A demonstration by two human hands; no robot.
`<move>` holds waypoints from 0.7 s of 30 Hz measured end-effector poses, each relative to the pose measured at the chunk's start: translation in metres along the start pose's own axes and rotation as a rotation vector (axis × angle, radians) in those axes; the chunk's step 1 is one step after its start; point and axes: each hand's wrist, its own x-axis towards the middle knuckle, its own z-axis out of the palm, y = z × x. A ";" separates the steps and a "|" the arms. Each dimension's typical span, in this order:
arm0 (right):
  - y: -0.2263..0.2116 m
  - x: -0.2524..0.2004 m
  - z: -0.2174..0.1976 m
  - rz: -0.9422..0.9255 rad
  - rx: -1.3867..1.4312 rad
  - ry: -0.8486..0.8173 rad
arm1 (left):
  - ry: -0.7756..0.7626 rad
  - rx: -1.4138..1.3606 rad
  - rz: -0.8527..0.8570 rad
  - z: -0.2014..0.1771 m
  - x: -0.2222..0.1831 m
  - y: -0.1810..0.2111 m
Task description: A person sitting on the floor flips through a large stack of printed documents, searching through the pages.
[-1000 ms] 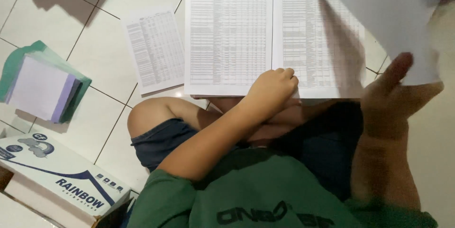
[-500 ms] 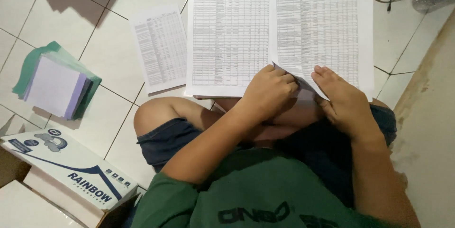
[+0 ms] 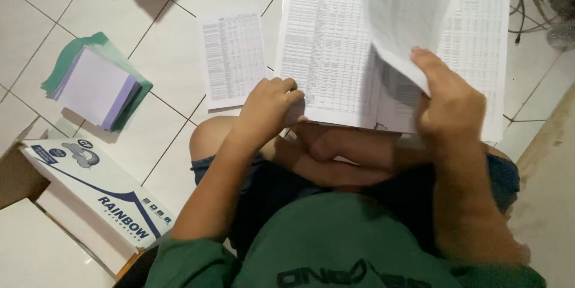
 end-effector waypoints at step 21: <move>-0.049 0.003 0.108 0.312 0.426 -0.386 | 0.699 -0.019 -0.036 -0.030 0.015 0.026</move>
